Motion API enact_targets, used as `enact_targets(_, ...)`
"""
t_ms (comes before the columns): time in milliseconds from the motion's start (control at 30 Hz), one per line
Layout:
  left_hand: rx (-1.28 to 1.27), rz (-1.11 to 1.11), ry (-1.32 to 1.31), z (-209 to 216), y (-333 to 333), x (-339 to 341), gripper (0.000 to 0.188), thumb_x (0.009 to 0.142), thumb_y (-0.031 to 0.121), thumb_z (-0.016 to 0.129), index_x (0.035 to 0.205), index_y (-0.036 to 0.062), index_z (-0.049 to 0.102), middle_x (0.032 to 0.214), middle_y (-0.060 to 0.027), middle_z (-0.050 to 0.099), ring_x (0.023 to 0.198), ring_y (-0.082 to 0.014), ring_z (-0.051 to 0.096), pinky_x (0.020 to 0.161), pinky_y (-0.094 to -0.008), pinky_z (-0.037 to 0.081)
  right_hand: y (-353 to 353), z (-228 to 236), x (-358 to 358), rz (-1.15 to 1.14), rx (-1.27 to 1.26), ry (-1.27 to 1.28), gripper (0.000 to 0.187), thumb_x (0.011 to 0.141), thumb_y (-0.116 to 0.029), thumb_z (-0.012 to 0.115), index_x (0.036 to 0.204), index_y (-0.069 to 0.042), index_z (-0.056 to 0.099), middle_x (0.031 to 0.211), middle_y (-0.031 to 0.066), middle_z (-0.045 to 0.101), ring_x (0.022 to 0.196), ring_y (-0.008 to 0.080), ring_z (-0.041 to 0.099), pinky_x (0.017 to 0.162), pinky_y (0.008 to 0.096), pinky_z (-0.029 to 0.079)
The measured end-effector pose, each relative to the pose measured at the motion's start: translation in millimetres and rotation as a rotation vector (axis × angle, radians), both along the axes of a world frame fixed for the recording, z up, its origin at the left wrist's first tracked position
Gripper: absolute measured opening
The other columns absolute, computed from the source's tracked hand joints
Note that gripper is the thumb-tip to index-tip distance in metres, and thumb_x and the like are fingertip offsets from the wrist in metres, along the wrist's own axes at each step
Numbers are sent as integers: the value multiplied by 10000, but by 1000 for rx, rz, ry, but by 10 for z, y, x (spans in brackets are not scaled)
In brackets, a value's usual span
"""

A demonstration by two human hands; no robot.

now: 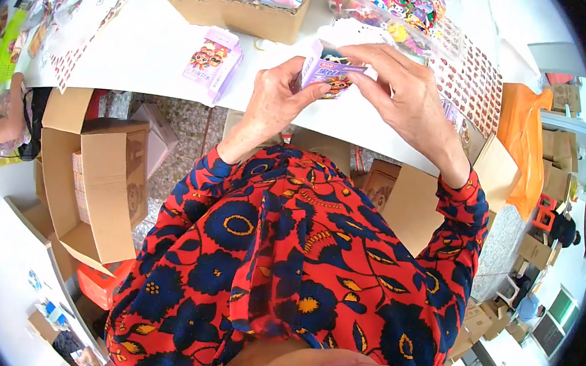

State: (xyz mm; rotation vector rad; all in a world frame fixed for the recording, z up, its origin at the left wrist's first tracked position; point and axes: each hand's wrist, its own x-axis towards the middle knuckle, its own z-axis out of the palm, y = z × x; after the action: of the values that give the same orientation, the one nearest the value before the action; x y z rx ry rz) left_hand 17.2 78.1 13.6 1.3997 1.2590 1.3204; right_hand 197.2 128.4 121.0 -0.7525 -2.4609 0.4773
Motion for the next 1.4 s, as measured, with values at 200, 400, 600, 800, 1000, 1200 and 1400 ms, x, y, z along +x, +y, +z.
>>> enact_targets(200, 0, 19, 187, 145, -58, 20, 263, 767, 185, 729, 956, 27, 637, 595, -68, 588, 476, -102, 465, 457, -285, 399, 37, 31, 85, 83, -251, -147, 307, 827, -114, 611, 1127, -57, 575, 885, 91, 649, 516, 159, 536, 481, 263, 426)
enact_targets(400, 20, 13, 304, 198, -98, 25, 292, 752, 165, 729, 997, 43, 627, 614, -106, 575, 491, -173, 507, 491, -307, 435, 128, 26, 43, 142, -494, -248, 276, 852, -154, 584, 1102, -36, 582, 835, 116, 641, 488, 166, 545, 468, 284, 420)
enact_targets(600, -4, -7, 288, 72, -116, 17, 259, 770, 140, 715, 988, 30, 625, 626, -79, 600, 521, -143, 535, 505, -310, 447, 62, -155, -12, 114, -216, -263, 265, 852, -160, 597, 1088, -38, 599, 891, 139, 639, 601, 162, 603, 533, 260, 460)
enact_targets(800, -104, -127, -410, 168, -79, -78, 306, 869, 121, 623, 1121, -37, 553, 975, -72, 642, 849, -97, 590, 763, -243, 501, -94, -201, 46, -193, -161, 258, 339, 809, -64, 648, 1139, -46, 576, 1106, 98, 605, 778, 133, 612, 654, 273, 498)
enact_targets(1000, -86, -207, -387, 246, -101, -38, 314, 868, 119, 620, 1134, -35, 556, 1006, -64, 635, 884, -93, 572, 794, -259, 489, -175, -632, 13, -96, -424, 553, 526, 824, -93, 664, 1292, -27, 432, 1139, 79, 569, 933, 142, 584, 849, 288, 475)
enact_targets(1200, -184, -244, -165, 328, -123, -113, 381, 843, 115, 648, 1173, -31, 527, 1021, -79, 630, 907, -104, 573, 801, -274, 491, -201, -671, -46, -156, -411, 564, 504, 812, -46, 671, 1271, -18, 466, 1039, 44, 571, 901, 103, 569, 808, 265, 485)
enact_targets(1400, 77, -47, -166, 271, -176, -45, 701, 780, 49, 701, 1357, 14, 303, 1105, -179, 597, 933, -194, 622, 782, -302, 515, -227, -635, -38, -99, -506, 651, 335, 819, -1, 651, 1136, -11, 543, 1013, 62, 615, 896, 115, 606, 801, 273, 510)
